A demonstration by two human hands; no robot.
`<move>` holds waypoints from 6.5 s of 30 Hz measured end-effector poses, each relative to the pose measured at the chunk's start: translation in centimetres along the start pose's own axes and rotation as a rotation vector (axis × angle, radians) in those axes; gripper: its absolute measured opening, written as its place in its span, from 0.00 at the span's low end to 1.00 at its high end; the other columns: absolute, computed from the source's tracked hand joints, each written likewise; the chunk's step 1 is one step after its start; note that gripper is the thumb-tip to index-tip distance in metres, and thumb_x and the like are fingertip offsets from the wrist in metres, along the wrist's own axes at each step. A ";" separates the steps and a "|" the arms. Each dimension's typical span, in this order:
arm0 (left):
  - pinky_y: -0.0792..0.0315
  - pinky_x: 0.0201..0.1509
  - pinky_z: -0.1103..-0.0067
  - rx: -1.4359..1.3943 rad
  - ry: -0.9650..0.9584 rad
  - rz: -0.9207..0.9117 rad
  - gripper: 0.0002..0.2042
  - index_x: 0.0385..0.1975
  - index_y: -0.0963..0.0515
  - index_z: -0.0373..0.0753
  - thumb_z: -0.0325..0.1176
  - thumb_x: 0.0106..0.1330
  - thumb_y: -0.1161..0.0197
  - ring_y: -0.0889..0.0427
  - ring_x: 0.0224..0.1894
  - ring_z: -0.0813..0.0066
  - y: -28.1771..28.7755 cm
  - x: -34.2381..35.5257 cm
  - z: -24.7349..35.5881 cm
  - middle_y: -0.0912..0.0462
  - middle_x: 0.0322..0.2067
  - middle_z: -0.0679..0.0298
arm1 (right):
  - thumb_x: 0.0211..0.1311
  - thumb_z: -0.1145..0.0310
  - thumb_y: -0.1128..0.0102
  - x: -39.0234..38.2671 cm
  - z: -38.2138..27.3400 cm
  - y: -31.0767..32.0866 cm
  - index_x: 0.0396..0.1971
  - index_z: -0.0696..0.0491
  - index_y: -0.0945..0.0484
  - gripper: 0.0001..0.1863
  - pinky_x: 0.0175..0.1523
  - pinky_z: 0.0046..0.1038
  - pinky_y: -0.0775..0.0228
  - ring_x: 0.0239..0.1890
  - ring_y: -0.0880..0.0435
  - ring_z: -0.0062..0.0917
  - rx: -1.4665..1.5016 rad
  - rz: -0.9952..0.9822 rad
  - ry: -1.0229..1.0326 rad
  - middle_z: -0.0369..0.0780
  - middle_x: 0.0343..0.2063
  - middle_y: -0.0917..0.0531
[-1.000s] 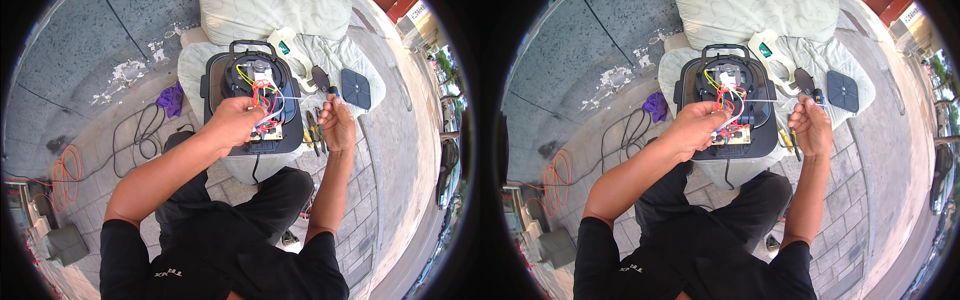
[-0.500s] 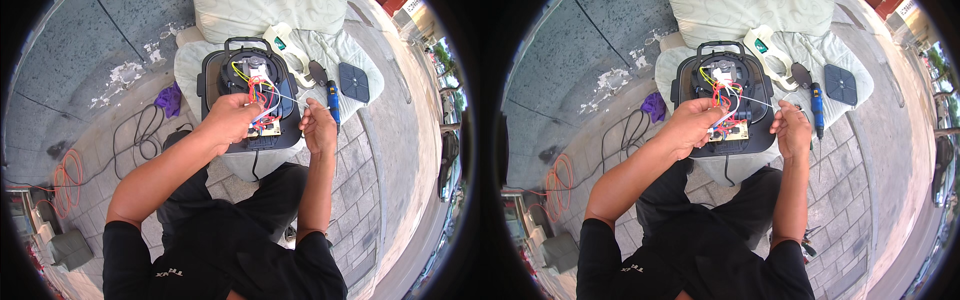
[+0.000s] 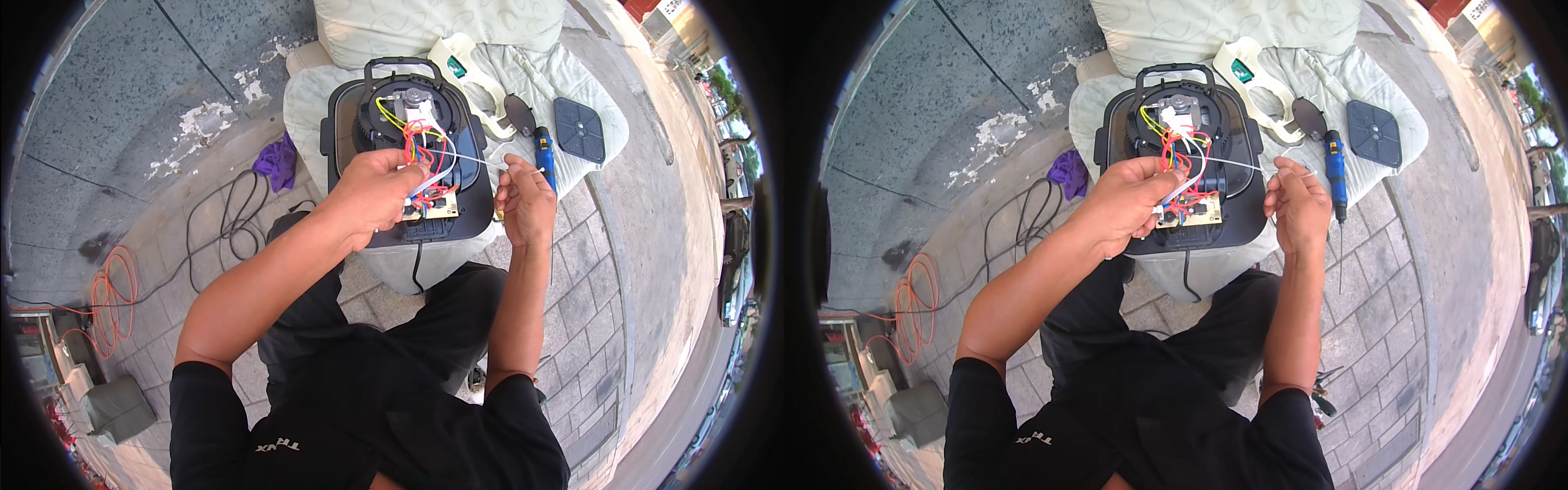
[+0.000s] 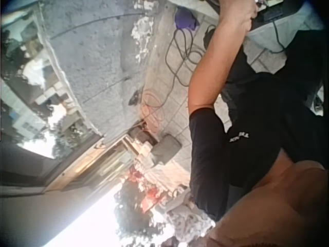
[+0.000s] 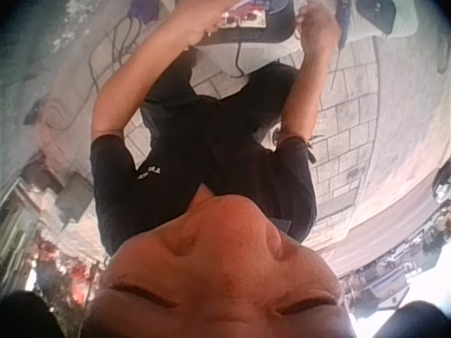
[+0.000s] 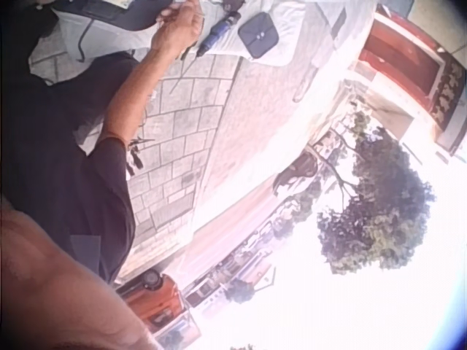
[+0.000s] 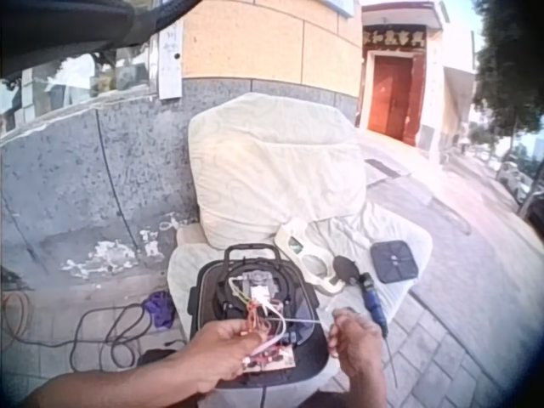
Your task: The person uses a power drill to remove screws from a small electronic device, then organizes and secures the internal wires with zip ties. They briefly walk into a nearby shop to retrieve more zip ties and return to continue bundling the wires.
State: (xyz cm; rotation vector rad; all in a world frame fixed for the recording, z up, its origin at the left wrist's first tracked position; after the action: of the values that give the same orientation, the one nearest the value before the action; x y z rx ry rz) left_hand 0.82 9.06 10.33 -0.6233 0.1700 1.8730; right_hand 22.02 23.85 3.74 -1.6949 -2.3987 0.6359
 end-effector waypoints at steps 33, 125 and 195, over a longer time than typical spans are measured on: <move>0.30 0.19 0.83 0.039 -0.024 0.146 0.12 0.49 0.15 0.35 0.36 0.73 0.34 0.29 0.19 0.86 -1.0 -0.8 -0.3 0.15 0.31 0.67 | 0.76 0.70 0.42 0.3 -2.5 -9.3 0.49 0.59 0.19 0.10 0.22 0.18 0.33 0.17 0.27 0.12 -0.578 -0.487 -0.063 0.37 0.33 0.12; 0.33 0.25 0.86 0.045 -0.685 -0.060 0.11 0.48 0.14 0.33 0.31 0.71 0.30 0.25 0.23 0.86 4.3 4.2 2.3 0.12 0.35 0.66 | 0.72 0.69 0.33 0.0 -3.7 -11.3 0.48 0.61 0.13 0.12 0.36 0.20 0.20 0.29 0.16 0.15 -0.567 -0.462 0.181 0.36 0.31 0.12; 0.25 0.34 0.84 0.654 -0.435 0.038 0.14 0.46 0.14 0.33 0.39 0.76 0.34 0.20 0.28 0.85 3.0 -1.1 3.9 0.13 0.32 0.68 | 0.71 0.65 0.37 2.2 -3.3 -12.0 0.46 0.61 0.17 0.14 0.33 0.21 0.23 0.25 0.18 0.15 -0.414 -0.476 0.095 0.35 0.29 0.14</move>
State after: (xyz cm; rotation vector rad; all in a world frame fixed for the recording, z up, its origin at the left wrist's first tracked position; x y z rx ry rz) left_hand -2.94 8.53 13.72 0.2339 0.4819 1.8000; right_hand 12.01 23.41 11.41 -1.1417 -2.8475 -0.0110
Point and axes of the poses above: each hand's wrist, its own x-axis towards the middle knuckle, its own y-axis out of the back of the hand, z = x × y, the point moved 2 cm from there along x, towards the middle knuckle
